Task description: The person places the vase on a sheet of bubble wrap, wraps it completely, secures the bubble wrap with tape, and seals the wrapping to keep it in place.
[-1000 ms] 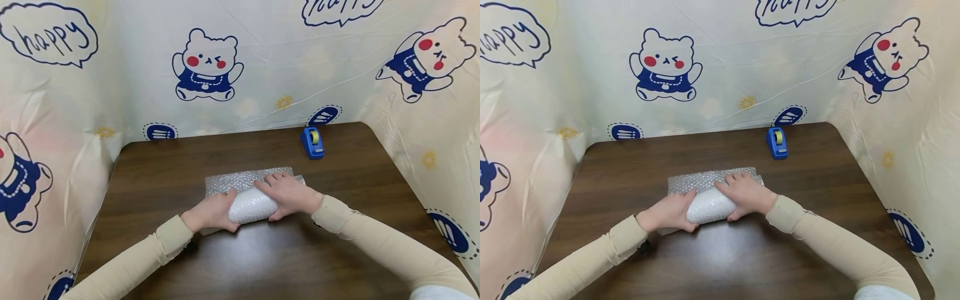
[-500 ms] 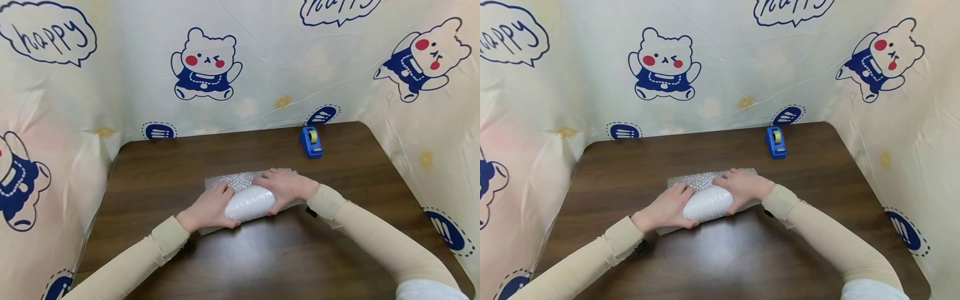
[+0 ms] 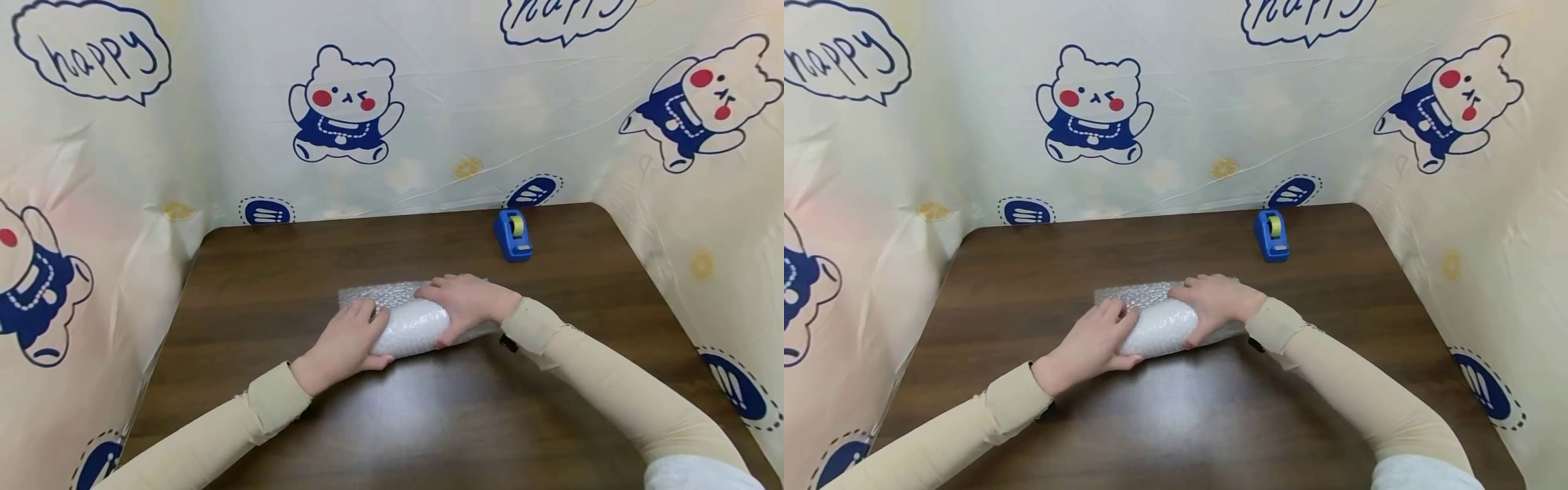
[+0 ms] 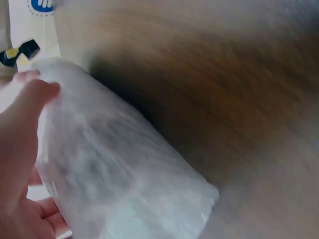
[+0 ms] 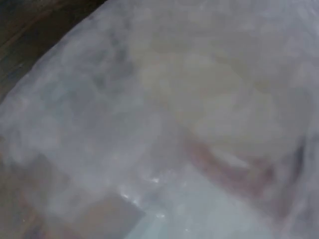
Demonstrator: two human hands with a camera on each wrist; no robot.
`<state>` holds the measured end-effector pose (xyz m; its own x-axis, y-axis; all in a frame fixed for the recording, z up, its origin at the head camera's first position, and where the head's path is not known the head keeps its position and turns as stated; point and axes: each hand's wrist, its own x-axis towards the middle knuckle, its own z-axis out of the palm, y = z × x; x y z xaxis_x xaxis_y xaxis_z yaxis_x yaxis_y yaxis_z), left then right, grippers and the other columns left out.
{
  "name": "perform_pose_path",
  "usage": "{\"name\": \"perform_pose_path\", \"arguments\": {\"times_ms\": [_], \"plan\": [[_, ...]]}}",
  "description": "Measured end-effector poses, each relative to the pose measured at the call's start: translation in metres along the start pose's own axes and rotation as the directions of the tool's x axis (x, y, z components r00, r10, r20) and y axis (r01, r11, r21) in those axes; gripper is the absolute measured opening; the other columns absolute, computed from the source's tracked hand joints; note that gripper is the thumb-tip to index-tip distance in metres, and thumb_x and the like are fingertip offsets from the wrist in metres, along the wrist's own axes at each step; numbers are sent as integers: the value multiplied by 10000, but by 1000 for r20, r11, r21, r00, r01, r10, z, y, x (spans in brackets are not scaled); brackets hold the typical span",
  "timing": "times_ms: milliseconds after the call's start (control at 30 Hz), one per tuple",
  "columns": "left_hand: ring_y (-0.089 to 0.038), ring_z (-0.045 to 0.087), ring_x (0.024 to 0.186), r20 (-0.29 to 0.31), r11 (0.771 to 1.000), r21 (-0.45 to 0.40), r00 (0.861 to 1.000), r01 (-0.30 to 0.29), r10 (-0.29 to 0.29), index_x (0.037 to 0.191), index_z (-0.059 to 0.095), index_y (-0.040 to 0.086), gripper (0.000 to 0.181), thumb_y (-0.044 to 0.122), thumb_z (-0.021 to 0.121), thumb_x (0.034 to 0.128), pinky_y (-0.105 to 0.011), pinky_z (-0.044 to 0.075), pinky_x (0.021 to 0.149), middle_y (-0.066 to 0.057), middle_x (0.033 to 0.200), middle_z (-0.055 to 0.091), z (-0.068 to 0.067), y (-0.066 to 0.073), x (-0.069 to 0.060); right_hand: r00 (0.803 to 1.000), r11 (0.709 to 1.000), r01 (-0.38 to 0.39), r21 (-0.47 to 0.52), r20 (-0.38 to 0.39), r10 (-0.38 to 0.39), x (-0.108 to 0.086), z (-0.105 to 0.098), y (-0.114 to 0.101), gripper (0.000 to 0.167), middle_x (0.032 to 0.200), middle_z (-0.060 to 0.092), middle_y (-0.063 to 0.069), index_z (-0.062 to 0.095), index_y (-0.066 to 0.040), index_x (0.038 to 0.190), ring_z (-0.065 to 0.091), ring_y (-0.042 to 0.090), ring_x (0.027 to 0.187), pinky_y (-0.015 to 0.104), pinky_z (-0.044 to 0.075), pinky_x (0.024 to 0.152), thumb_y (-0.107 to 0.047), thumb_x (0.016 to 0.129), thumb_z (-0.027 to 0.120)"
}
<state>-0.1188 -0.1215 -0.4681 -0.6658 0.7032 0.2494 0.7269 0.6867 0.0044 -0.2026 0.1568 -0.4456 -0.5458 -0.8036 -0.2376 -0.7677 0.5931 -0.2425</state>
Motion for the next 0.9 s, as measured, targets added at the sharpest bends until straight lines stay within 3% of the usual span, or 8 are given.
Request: {"name": "perform_pose_path", "arguments": {"times_ms": [267,333,467,567,667,900], "plan": [[-361,672,856,-42,981,192,999,-23,31,1317,578,34,707,487,804,823,-462,590,751,-198,952,653,-8,24,3,999,999,-23,26,26,23,3,-2,4,919,1286,639,70,531,-188,1462,624,236,1074,484,548,887,-682,721,757],[-376,675,849,-47,974,226,999,-16,27,1313,591,14,754,555,781,824,-474,585,772,-218,959,663,-7,29,3,999,999,-31,30,34,30,4,-3,4,920,1289,639,68,531,-190,1464,625,231,1075,480,548,893,-688,722,753],[-411,670,882,-51,960,278,999,25,-11,1352,579,-36,1033,810,688,771,-494,572,846,-270,1017,662,-1,37,2,998,998,-40,43,47,38,6,-5,5,920,1292,638,71,533,-186,1467,626,234,1080,484,548,902,-685,727,754],[-443,663,937,-62,957,286,997,59,-43,1384,550,-68,1166,887,654,724,-520,565,888,-307,1075,644,5,41,1,998,998,-44,50,55,41,7,-7,6,924,1294,638,70,529,-182,1471,627,234,1081,482,550,900,-680,728,757],[-465,648,998,-71,959,270,995,88,-71,1408,516,-87,1189,863,693,716,-551,545,931,-324,1137,618,12,42,2,997,998,-44,44,57,42,8,-9,7,952,1327,628,76,509,-177,1497,617,252,1128,510,534,945,-698,735,746],[-420,598,992,-70,961,244,991,130,-117,1433,481,-42,1200,795,816,641,-546,512,907,-266,1137,583,26,29,5,999,999,-38,-15,-20,38,9,-9,9,956,1311,597,66,513,-167,1470,585,256,1157,555,473,1010,-770,751,696]]}}
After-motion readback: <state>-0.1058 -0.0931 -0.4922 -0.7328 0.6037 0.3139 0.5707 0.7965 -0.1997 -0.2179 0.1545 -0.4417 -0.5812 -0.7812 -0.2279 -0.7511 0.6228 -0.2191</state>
